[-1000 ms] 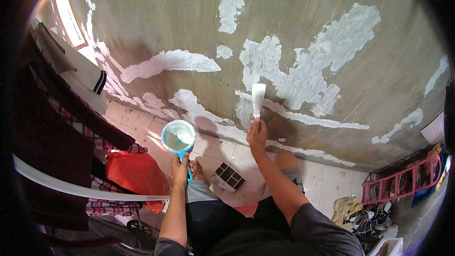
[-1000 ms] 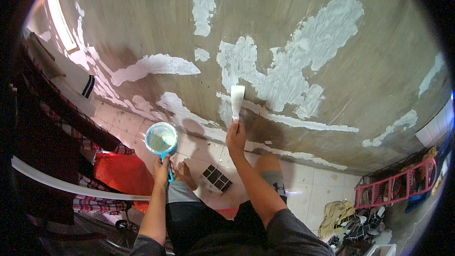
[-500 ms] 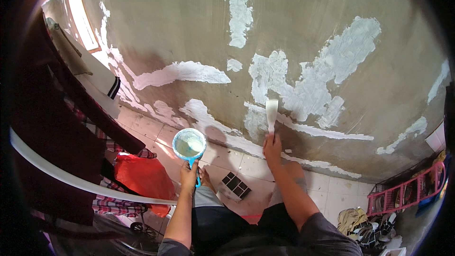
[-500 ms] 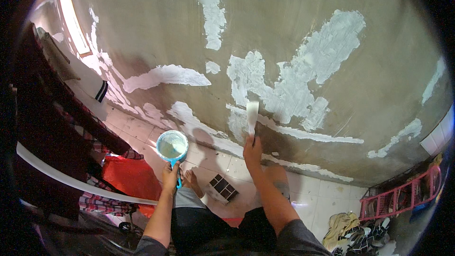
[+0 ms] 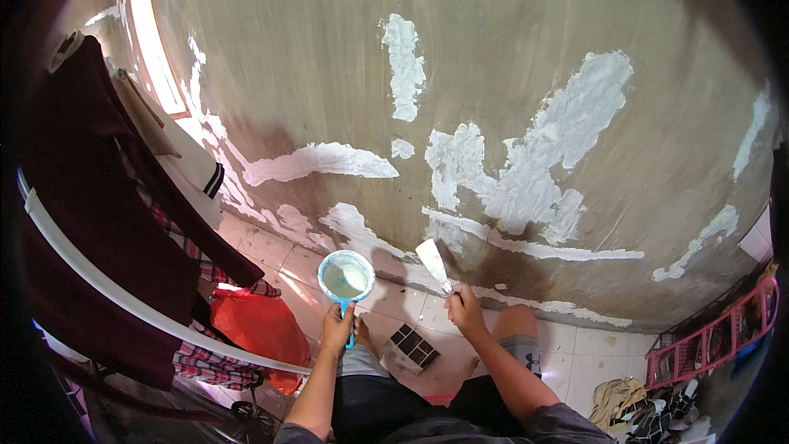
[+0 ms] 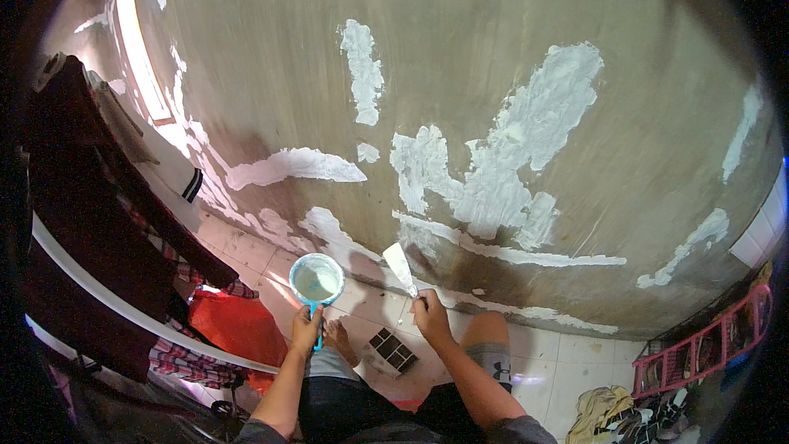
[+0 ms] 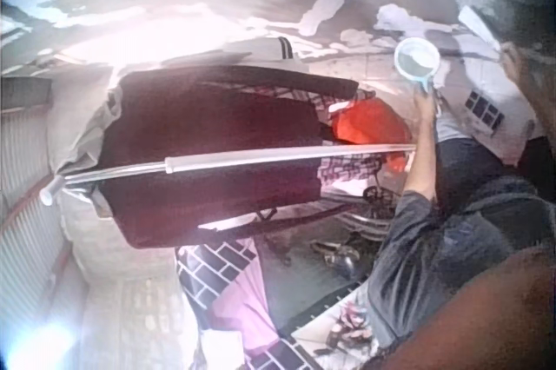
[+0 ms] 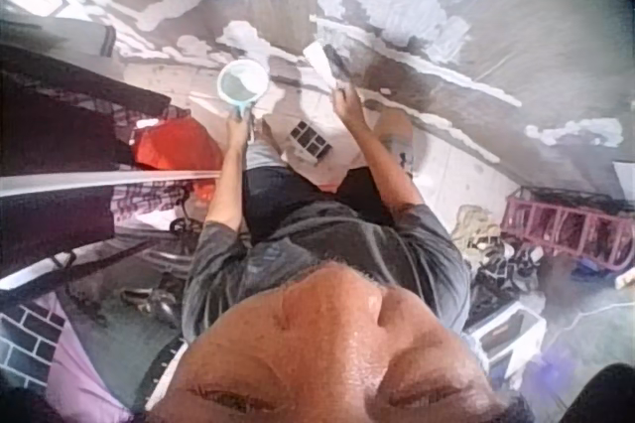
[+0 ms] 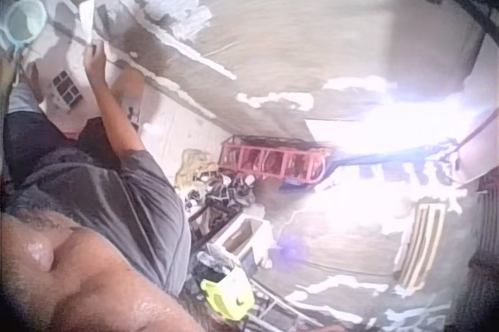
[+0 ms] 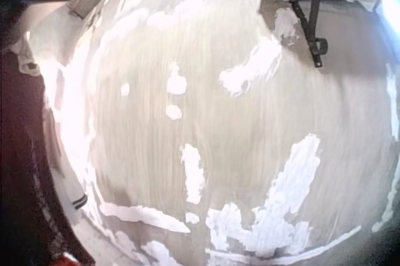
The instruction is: The person applies patching compound to a wall using a putty knife and a small container.
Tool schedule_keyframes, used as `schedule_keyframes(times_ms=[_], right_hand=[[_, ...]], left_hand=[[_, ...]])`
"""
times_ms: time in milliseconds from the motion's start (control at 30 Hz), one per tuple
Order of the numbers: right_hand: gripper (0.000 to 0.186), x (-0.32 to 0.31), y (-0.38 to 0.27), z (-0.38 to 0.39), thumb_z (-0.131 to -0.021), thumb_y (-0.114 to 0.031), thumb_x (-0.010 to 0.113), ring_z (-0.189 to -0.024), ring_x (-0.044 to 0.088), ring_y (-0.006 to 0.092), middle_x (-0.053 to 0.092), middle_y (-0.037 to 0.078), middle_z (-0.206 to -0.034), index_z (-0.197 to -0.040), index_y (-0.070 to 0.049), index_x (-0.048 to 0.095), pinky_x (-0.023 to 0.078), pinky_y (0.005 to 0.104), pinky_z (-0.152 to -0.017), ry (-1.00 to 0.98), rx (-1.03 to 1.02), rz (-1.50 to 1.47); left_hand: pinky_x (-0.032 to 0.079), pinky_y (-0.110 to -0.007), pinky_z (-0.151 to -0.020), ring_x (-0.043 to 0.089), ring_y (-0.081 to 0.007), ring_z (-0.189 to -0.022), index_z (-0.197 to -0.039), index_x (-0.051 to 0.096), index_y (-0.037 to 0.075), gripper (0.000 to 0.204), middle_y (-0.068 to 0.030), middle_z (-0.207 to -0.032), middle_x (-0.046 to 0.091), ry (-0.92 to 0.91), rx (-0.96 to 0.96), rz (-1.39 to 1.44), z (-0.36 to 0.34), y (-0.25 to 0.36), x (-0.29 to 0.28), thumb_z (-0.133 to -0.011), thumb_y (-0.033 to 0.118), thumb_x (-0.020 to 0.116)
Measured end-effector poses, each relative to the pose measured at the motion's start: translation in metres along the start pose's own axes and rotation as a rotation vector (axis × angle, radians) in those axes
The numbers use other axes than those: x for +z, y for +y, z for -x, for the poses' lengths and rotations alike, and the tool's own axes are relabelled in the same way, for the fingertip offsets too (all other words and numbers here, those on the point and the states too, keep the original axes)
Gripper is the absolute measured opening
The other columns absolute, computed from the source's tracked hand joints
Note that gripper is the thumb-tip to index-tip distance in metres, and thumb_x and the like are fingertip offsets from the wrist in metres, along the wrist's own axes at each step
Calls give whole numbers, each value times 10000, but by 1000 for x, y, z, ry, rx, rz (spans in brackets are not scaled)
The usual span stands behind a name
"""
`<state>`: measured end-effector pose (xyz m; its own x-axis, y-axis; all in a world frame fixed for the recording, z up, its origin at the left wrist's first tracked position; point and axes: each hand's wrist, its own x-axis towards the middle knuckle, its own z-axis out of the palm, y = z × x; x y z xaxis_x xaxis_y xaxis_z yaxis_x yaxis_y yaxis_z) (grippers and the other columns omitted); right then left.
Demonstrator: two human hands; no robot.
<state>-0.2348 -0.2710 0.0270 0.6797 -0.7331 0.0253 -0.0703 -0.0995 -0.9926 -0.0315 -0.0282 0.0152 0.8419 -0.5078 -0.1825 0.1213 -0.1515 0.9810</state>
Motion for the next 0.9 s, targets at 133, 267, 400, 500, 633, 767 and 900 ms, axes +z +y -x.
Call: schedule_keyframes(times_ms=[133, 267, 400, 500, 633, 767, 900], right_hand=[[194, -15, -1, 25, -978, -126, 566, -552, 540, 96, 633, 59, -807, -1144, -25, 570, 409, 251, -447, 25, -10, -80], [204, -37, -6, 39, -971, -120, 590, -573, 542, 86, 657, 54, -856, -1147, -16, 593, 419, 241, -464, 37, -1, -62], [170, -58, 11, 42, -954, -99, 611, -604, 560, 94, 671, 62, -866, -1085, 5, 584, 446, 243, -507, 21, -25, -22], [131, -63, 12, 44, -932, -96, 627, -626, 584, 104, 674, 60, -853, -1031, -19, 589, 468, 257, -537, -20, -66, 76], [174, -78, 26, 50, -909, -154, 646, -653, 620, 148, 683, 90, -837, -1031, -36, 603, 496, 301, -582, -148, -40, 370], [273, -81, 26, 58, -881, -251, 648, -729, 667, 294, 681, 156, -822, -1049, -39, 620, 530, 401, -679, -188, -100, 625], [307, -69, 28, 55, -900, -332, 591, -868, 665, 405, 696, 191, -907, -1065, -75, 622, 517, 513, -803, -265, -89, 800]], left_hand=[[470, -261, -451, 643, -154, -548, -946, 550, 54, 271, -72, -683, 624, -101, 89, -357, 16, 18, 8, -992, 312, 618], [540, -302, -459, 672, -190, -578, -1071, 547, 48, 333, -71, -760, 624, -348, -90, 8, 20, -11, 37, -1009, 374, 571], [494, -296, -416, 620, -153, -523, -1053, 543, 51, 360, -49, -734, 609, -450, -270, 69, 52, -9, 74, -995, 404, 587], [438, -294, -382, 553, -119, -477, -980, 544, 47, 393, -31, -707, 597, -512, -286, -179, 68, -22, 83, -973, 434, 612], [430, -269, -404, 526, -98, -467, -1053, 550, 31, 450, -12, -670, 580, -584, -230, -387, 62, -43, 91, -967, 468, 610], [461, -314, -391, 562, -162, -419, -1023, 541, 0, 545, -64, -598, 600, -555, -50, -533, 56, -36, 99, -942, 537, 591], [477, -355, -394, 578, -210, -389, -1043, 548, -12, 587, -90, -522, 582, -656, 40, -617, 47, -65, 103, -945, 567, 559]])
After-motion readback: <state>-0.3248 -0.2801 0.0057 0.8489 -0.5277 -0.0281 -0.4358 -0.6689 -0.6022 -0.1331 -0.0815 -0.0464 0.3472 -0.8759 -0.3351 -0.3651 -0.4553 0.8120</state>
